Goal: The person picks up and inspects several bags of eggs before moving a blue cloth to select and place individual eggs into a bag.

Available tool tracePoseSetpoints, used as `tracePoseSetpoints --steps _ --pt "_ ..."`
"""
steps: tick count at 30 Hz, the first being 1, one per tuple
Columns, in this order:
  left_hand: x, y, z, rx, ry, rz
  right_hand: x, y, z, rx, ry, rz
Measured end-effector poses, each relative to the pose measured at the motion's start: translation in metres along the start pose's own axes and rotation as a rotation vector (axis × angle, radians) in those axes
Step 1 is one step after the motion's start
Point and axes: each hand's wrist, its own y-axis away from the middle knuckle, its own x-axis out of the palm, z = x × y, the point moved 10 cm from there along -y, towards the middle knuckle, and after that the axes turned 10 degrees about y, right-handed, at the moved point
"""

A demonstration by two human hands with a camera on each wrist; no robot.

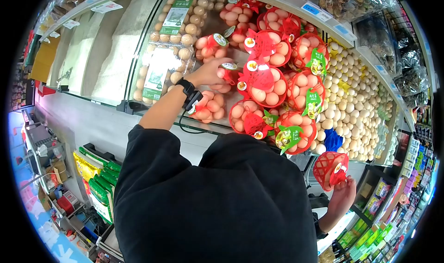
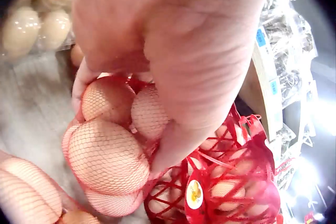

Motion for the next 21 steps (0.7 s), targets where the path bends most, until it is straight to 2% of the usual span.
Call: tracePoseSetpoints --steps 3,5,8,17,18,20,21 --pt "-0.006 0.013 -0.003 -0.015 0.124 -0.03 0.002 -0.004 -0.002 0.002 -0.006 0.004" --pt "-0.017 0.019 0.017 -0.034 0.229 -0.159 0.006 -0.004 -0.003 0.008 -0.02 0.007" --pt "-0.021 0.027 0.014 -0.061 0.35 -0.193 0.011 -0.003 0.001 -0.018 0.014 -0.07" --pt "-0.026 0.036 0.028 -0.101 0.273 -0.214 0.014 -0.004 0.0 -0.029 0.004 -0.019" --pt "-0.026 0.042 0.017 -0.101 0.273 -0.214 0.018 -0.004 0.001 -0.016 0.024 -0.018" --pt "-0.018 0.041 -0.007 -0.213 0.31 -0.142 0.019 -0.001 0.003 -0.019 0.031 -0.046" --pt "-0.018 0.042 -0.003 -0.23 0.311 -0.172 0.022 -0.002 0.004 -0.017 0.033 -0.051"
